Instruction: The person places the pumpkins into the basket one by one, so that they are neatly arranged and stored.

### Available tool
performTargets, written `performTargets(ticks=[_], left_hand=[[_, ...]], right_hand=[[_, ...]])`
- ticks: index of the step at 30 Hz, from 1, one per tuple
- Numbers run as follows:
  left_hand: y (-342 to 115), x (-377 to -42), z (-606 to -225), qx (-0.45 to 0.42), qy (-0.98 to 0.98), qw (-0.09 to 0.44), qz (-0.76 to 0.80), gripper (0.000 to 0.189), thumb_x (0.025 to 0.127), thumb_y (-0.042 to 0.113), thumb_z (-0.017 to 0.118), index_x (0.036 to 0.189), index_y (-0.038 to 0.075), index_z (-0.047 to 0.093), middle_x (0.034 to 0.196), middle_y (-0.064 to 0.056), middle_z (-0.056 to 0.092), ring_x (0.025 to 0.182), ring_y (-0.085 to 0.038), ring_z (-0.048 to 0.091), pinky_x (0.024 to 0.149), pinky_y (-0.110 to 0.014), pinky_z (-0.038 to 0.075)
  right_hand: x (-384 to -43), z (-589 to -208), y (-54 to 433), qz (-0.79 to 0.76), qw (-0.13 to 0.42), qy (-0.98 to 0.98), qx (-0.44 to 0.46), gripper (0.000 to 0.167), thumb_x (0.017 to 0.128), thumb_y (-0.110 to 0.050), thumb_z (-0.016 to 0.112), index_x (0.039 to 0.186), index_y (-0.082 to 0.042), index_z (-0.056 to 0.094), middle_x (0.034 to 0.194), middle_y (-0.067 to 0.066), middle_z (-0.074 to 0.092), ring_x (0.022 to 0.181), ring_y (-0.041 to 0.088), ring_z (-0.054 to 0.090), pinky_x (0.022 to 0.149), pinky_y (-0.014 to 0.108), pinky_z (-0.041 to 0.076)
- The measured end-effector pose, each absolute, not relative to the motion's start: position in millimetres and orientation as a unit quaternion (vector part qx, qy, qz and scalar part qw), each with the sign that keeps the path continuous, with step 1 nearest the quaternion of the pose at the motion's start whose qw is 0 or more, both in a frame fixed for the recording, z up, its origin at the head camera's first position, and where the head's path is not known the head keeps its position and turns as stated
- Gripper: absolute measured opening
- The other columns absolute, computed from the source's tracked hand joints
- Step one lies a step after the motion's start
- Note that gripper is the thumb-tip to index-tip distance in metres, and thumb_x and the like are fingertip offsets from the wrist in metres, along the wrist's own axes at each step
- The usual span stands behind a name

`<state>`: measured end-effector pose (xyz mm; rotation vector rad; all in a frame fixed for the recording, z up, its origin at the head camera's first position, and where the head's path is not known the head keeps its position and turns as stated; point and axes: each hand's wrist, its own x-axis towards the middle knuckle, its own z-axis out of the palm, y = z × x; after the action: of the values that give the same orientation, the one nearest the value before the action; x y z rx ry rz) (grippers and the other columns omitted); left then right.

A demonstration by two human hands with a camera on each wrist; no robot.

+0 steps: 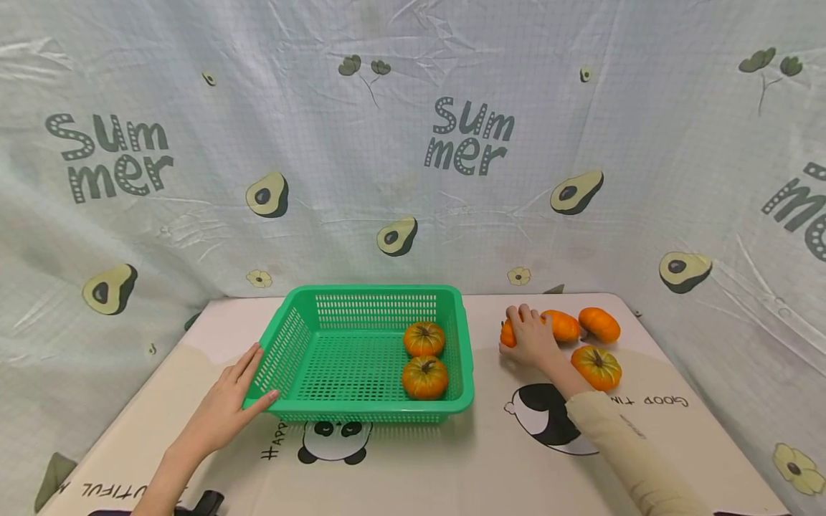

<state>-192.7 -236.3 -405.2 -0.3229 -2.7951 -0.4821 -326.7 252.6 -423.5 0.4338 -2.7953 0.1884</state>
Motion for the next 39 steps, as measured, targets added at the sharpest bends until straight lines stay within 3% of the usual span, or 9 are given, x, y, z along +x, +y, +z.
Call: performTargets(ticks=[5, 9, 15, 22, 31, 39], left_hand=[[-236.5, -192.9, -405.0, -0.113, -0.968, 0.142, -0.171, 0.078, 0.085, 0.043, 0.054, 0.141, -0.001, 0.021, 0.147, -0.018, 0.02, 0.119, -0.039, 0.037, 0.086, -0.057, 0.036], [-236.9, -193.1, -405.4, -0.113, -0.968, 0.142, -0.174, 0.078, 0.085, 0.043, 0.054, 0.141, -0.001, 0.021, 0.147, -0.018, 0.02, 0.119, -0.039, 0.036, 0.087, -0.057, 0.036], [-237.6, -193.2, -406.3, -0.115, -0.968, 0.144, -0.172, 0.079, 0.085, 0.046, 0.052, 0.14, -0.002, 0.022, 0.147, -0.018, 0.02, 0.118, -0.039, 0.037, 0.086, -0.057, 0.036], [-237.5, -192.9, -406.5, -0.118, -0.966, 0.148, -0.174, 0.079, 0.085, 0.046, 0.052, 0.14, -0.002, 0.022, 0.147, -0.018, 0.021, 0.118, -0.037, 0.038, 0.086, -0.056, 0.037], [-238.0, -193.6, -405.9, -0.117, -0.967, 0.148, -0.171, 0.079, 0.085, 0.046, 0.052, 0.14, -0.002, 0.022, 0.147, -0.018, 0.02, 0.117, -0.038, 0.038, 0.086, -0.056, 0.037], [-238.0, -193.5, -406.8, -0.115, -0.968, 0.148, -0.168, 0.079, 0.085, 0.045, 0.053, 0.14, -0.002, 0.023, 0.146, -0.018, 0.022, 0.117, -0.039, 0.038, 0.086, -0.056, 0.037]], right_hand=[[-320.7, -420.7, 254.4, 0.06, 0.131, -0.978, 0.154, 0.065, 0.068, -0.027, 0.067, 0.119, 0.002, 0.039, 0.104, 0.024, 0.039, 0.093, 0.039, 0.044, 0.079, 0.054, 0.031], [-318.1, -418.6, 256.0, 0.046, 0.118, -0.979, 0.162, 0.067, 0.067, -0.027, 0.066, 0.119, 0.009, 0.043, 0.106, 0.028, 0.037, 0.096, 0.043, 0.043, 0.08, 0.057, 0.031], [-316.1, -418.8, 255.7, 0.006, 0.107, -0.981, 0.163, 0.066, 0.067, -0.029, 0.068, 0.114, 0.01, 0.044, 0.107, 0.027, 0.043, 0.099, 0.041, 0.043, 0.085, 0.062, 0.031], [-315.0, -421.6, 255.5, -0.039, 0.118, -0.979, 0.16, 0.076, 0.064, -0.036, 0.076, 0.115, 0.008, 0.043, 0.107, 0.025, 0.049, 0.1, 0.039, 0.045, 0.088, 0.062, 0.032], [-319.4, -422.6, 255.5, -0.063, 0.143, -0.97, 0.185, 0.066, 0.065, -0.035, 0.075, 0.111, 0.004, 0.05, 0.097, 0.019, 0.051, 0.095, 0.035, 0.047, 0.088, 0.058, 0.032], [-321.4, -418.9, 248.4, -0.052, 0.177, -0.962, 0.2, 0.058, 0.07, -0.04, 0.067, 0.109, 0.001, 0.055, 0.097, 0.018, 0.055, 0.094, 0.034, 0.049, 0.089, 0.057, 0.031]])
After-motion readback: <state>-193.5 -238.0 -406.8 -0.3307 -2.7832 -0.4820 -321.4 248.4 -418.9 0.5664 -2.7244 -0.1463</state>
